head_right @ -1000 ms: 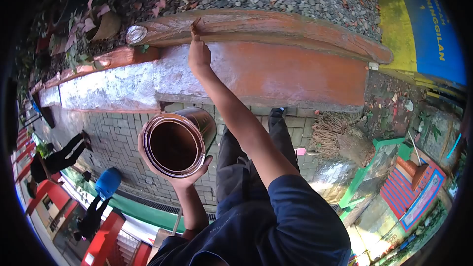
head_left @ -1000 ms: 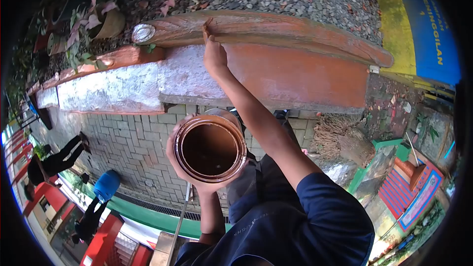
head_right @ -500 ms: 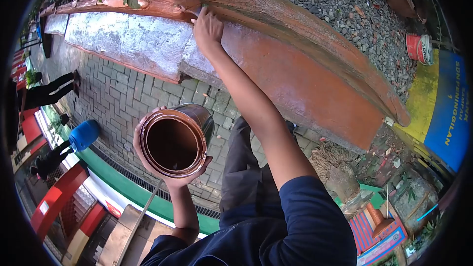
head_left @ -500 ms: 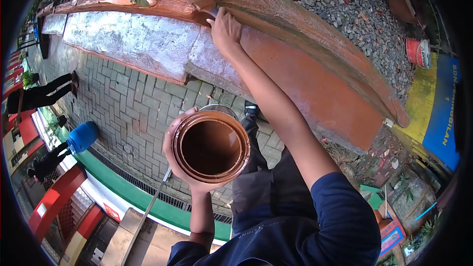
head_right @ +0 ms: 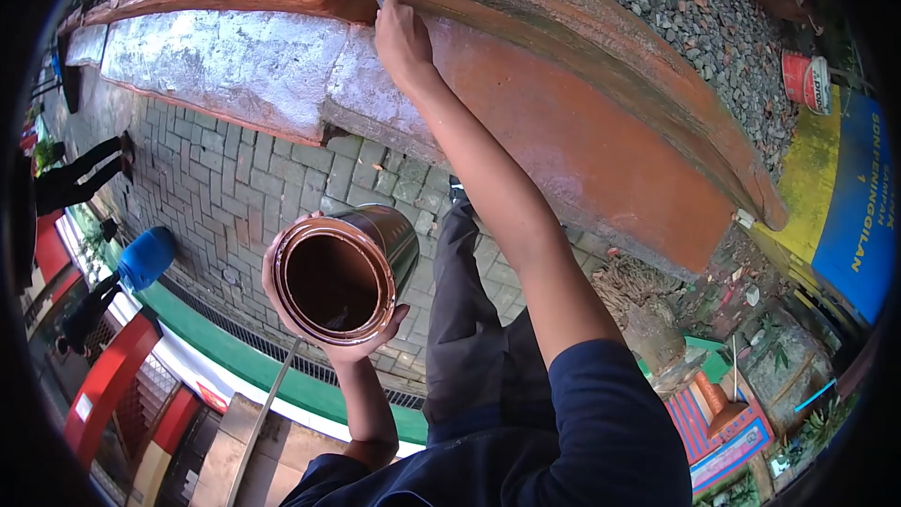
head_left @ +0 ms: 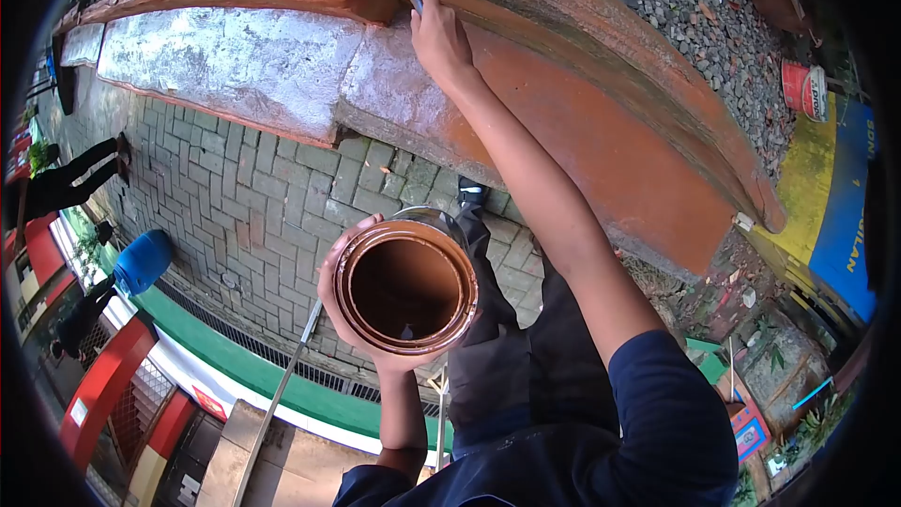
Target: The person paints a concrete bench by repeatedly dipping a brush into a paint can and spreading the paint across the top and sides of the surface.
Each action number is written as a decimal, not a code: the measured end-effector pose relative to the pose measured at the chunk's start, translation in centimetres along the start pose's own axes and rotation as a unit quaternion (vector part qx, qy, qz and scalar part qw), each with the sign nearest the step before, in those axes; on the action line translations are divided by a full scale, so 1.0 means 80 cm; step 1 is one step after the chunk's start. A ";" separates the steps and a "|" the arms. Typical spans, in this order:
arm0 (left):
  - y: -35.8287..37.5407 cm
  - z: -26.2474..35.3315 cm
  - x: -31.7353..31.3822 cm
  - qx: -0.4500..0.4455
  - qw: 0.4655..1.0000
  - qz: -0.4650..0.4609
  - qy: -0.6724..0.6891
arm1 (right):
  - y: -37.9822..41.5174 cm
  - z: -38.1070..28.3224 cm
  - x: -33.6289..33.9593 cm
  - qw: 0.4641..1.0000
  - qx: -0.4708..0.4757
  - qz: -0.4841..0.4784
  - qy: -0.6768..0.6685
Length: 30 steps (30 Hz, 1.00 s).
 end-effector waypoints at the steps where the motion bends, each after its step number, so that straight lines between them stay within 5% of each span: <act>1: 0.003 -0.004 0.000 0.011 1.000 -0.005 -0.009 | 0.000 -0.015 0.003 0.998 0.051 0.025 0.011; 13: 0.017 0.000 -0.021 0.037 0.990 -0.073 -0.116 | -0.008 0.063 0.031 0.993 -0.095 0.064 -0.042; 30: 0.103 0.101 -0.234 -0.093 0.972 -0.206 -0.064 | 0.240 0.510 0.455 0.923 -0.294 0.247 0.008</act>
Point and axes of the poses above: each hand's wrist, its own y-axis away from the middle knuckle, its own x-axis out of the back of the hand, z = x × y, the point moved 9 cm from there along -y, towards the middle knuckle, and after that the axes turned 13 degrees about -x, right-handed, at the moved point
